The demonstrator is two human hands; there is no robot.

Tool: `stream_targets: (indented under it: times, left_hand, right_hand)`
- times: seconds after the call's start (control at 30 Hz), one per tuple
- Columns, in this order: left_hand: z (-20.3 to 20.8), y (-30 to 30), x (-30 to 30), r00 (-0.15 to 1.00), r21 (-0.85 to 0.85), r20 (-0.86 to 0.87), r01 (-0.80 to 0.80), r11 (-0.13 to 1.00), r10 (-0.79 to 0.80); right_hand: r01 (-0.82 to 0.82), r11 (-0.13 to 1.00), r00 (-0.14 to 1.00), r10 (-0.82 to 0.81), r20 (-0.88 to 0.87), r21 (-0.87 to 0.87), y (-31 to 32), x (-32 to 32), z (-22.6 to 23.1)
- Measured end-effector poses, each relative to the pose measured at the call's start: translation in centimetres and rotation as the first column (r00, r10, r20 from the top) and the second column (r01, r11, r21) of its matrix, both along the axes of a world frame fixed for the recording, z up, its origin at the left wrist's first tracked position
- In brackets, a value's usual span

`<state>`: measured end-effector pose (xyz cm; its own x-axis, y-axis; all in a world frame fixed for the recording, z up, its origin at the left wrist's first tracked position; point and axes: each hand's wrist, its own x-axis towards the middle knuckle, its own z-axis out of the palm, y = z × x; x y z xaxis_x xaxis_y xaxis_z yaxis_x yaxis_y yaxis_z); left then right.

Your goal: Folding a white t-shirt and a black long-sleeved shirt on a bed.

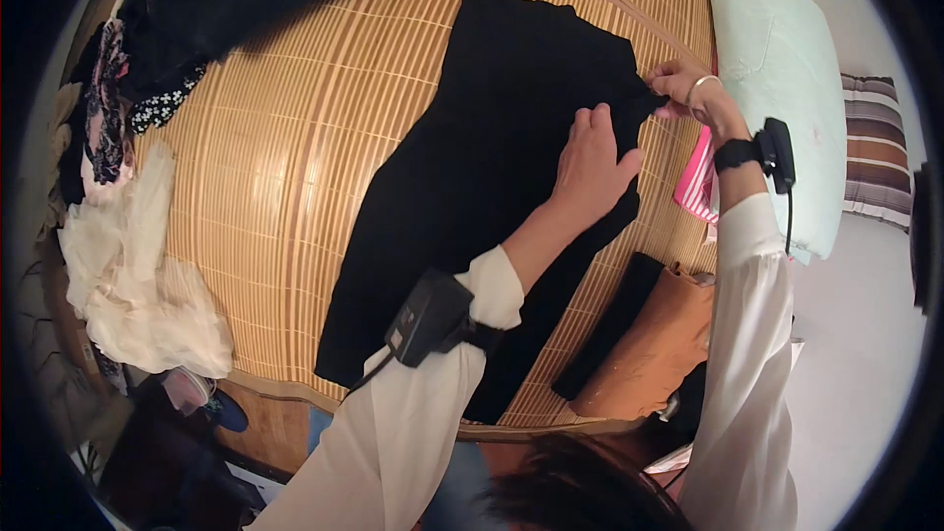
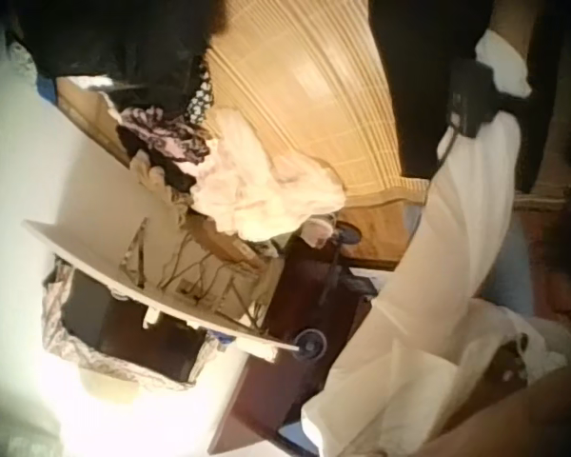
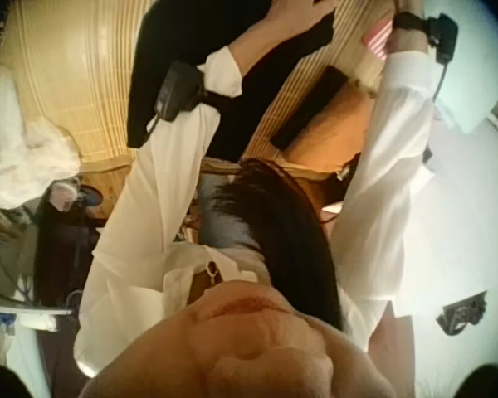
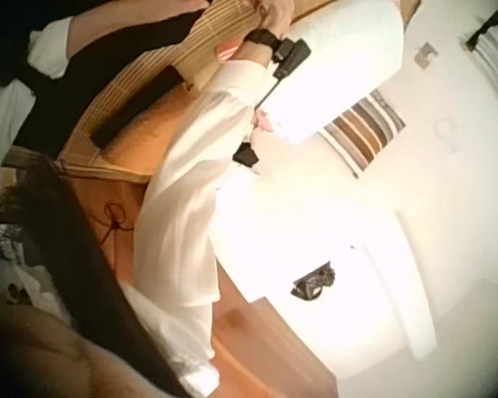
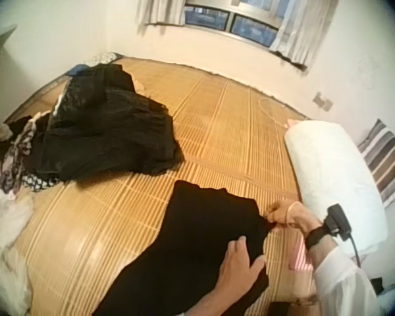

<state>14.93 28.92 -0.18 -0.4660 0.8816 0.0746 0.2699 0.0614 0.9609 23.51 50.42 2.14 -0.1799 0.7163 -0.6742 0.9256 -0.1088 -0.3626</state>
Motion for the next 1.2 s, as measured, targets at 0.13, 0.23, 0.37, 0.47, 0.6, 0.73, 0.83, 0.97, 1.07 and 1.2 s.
stream_targets:
  times: [0.13, 0.23, 0.37, 0.47, 0.6, 0.73, 0.83, 0.97, 1.07, 1.2]
  left_hand:
    - [-0.8, 3.1, 0.7, 0.969, -0.152, 0.111, 0.237, 0.960, -0.222]
    - [-3.9, 5.6, -1.5, 0.964, 0.093, -0.140, 0.239, 0.966, -0.225]
    - [-4.8, 7.6, -3.6, 0.825, 0.044, -0.529, 0.258, 0.965, -0.196]
    - [-5.4, 7.8, -4.9, 0.737, 0.049, -0.646, 0.297, 0.954, -0.197]
    - [-5.9, 7.8, -4.8, 0.628, 0.054, -0.767, 0.268, 0.962, -0.132]
    - [-6.1, 8.1, -4.8, 0.622, 0.179, -0.783, 0.221, 0.959, 0.003]
    - [-4.8, 8.2, -3.1, 0.754, 0.132, -0.657, 0.130, 0.983, -0.012]
    - [-1.6, 7.5, -0.5, 0.967, -0.127, -0.169, 0.171, 0.977, -0.191]
    - [-3.8, 8.1, -1.0, 0.981, -0.069, -0.117, 0.145, 0.987, -0.153]
    - [-4.0, 9.3, -1.4, 0.983, -0.113, 0.002, 0.183, 0.977, -0.184]
  right_hand:
    - [-0.048, 0.984, 0.968, 0.003, -0.252, -0.173, 1.3, 4.7, -0.8]
    - [0.159, 0.984, 0.950, -0.173, -0.261, -0.075, -1.5, 2.1, -1.8]
    - [0.180, 0.984, 0.931, -0.174, -0.320, -0.011, -1.8, 4.1, -4.0]
    - [0.227, 0.971, 0.915, -0.185, -0.358, 0.079, -1.2, 3.7, -4.7]
    - [0.237, 0.945, 0.856, -0.093, -0.509, 0.226, -0.1, 3.1, -6.0]
    - [0.430, 0.891, 0.742, -0.256, -0.619, 0.146, -0.7, 2.5, -4.7]
    - [0.501, 0.853, 0.795, -0.389, -0.465, 0.143, -2.0, 4.0, -2.9]
    - [0.336, 0.922, 0.774, -0.155, -0.613, 0.191, -3.4, 4.6, -3.0]
    - [-0.058, 0.879, 0.818, 0.313, -0.482, 0.474, -1.4, 4.6, -2.3]
    - [-0.446, 0.597, 0.658, 0.724, -0.207, 0.667, 2.0, 4.6, -4.4]
